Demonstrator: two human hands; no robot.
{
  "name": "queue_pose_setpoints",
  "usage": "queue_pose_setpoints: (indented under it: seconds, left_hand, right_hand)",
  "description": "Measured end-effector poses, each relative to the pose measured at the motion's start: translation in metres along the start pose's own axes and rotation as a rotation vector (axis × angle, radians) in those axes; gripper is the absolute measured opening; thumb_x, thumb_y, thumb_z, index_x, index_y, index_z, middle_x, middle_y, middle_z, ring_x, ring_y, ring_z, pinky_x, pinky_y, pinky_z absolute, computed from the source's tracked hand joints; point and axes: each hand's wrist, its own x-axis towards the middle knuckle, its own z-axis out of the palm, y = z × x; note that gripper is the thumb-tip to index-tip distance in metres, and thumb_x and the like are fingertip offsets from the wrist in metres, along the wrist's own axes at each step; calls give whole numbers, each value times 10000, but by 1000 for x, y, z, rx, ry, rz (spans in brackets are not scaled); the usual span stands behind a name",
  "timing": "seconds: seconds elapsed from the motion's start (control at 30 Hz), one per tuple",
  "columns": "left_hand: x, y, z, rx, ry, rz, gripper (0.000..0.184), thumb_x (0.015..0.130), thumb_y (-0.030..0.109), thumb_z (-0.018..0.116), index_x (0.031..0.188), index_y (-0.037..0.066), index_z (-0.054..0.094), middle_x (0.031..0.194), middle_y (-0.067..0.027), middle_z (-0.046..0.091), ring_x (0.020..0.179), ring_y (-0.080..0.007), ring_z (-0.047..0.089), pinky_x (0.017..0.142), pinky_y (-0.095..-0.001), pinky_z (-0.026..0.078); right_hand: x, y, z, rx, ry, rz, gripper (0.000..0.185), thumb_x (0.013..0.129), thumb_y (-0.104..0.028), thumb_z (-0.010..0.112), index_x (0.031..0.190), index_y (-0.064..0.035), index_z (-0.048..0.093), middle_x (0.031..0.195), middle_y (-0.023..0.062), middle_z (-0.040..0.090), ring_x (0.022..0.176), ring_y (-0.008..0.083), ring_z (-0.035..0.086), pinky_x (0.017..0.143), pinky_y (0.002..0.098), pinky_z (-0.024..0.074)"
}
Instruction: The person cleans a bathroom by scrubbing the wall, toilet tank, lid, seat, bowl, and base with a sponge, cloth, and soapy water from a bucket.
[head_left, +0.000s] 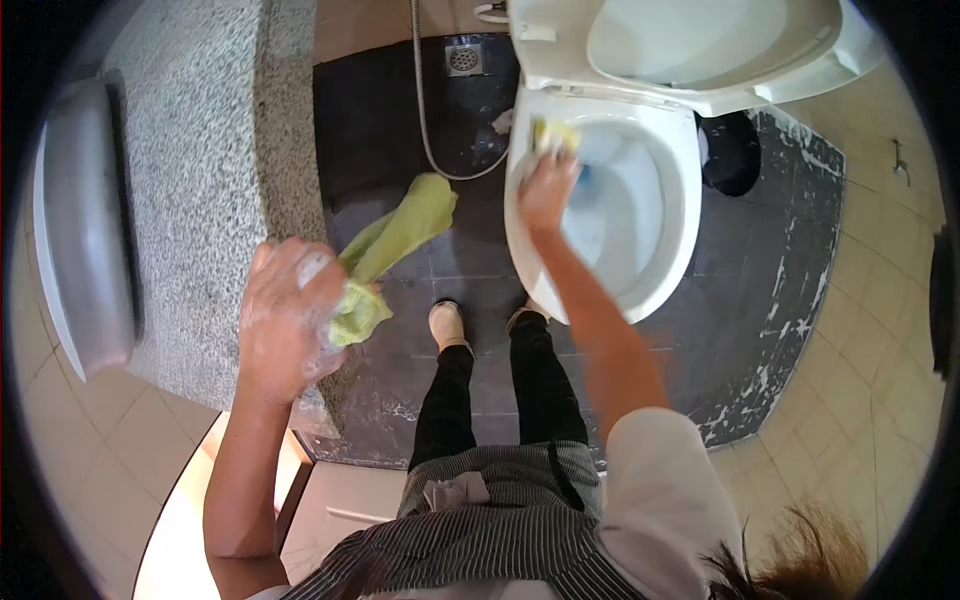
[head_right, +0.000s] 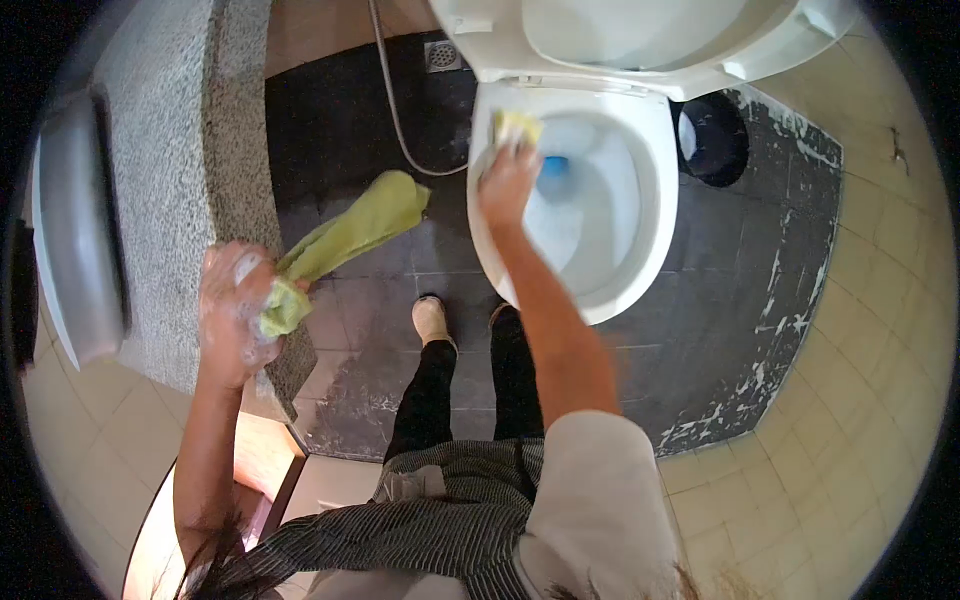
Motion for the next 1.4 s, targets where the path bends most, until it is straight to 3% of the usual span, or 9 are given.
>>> queue_pose_setpoints:
  seconds: [0.13,0.2,0.33,0.63,0.77,0.9,1.07,1.3,1.4]
  left_hand:
    - [4,2,-4,42,-33,-20,249,586,180,712,691,70,514,772,-72,533,729,-262,500,657,-367,368]
    - [5,3,-2,41,-44,-12,247,599,192,713,700,71,523,768,-73,533,720,-262,500,647,-369,365]
    - [4,2,3,39,-25,-13,252,605,199,721,717,69,537,764,-70,534,707,-257,503,617,-379,356]
    - [10,4,2,73,14,-4,238,607,155,725,707,74,525,738,-74,528,688,-254,500,612,-376,346]
    - [9,7,1,61,2,0,232,609,148,720,683,68,516,731,-79,526,679,-255,497,611,-375,343]
    - [9,3,2,25,-18,12,254,601,158,720,701,56,509,750,-93,528,677,-264,497,613,-376,342]
    - [10,5,4,76,7,6,259,593,150,718,696,54,501,745,-95,522,679,-274,497,614,-378,344]
    - [2,1,11,92,-54,-29,251,618,160,702,711,53,495,759,-107,491,724,-295,482,634,-401,351]
    - [2,1,10,72,-96,-26,233,616,123,701,740,51,518,784,-109,496,749,-298,491,655,-417,360]
  right_hand:
    - [-92,3,-3,1020,-20,786,274,834,-200,526,965,38,493,902,247,467,779,391,472,717,484,379]
    - [-86,16,-23,67,-270,-81,291,856,-292,509,1031,-60,510,917,228,510,824,376,510,762,486,389]
    - [30,61,47,-655,-27,-268,362,770,-141,570,1111,-31,520,944,248,559,914,411,509,815,499,390]
    - [127,149,-14,1478,300,1015,286,838,-255,436,1009,-54,546,934,104,584,801,236,548,677,360,455]
    - [19,9,48,24,-330,636,484,881,-277,417,1266,15,382,1098,251,510,1028,415,480,918,493,357]
    - [-190,119,-51,-117,-518,-182,386,869,-244,472,1143,28,463,997,236,536,986,351,508,897,500,358]
    - [-13,228,-184,-855,-644,-837,299,829,-187,462,1074,-30,528,989,125,549,933,234,502,811,418,402]
    - [140,224,-112,-324,38,-281,319,774,-178,560,1038,-5,516,911,196,521,800,357,523,701,434,446]
    - [160,274,-86,364,-211,271,377,792,-174,528,1119,6,477,920,155,560,843,291,546,713,407,447]
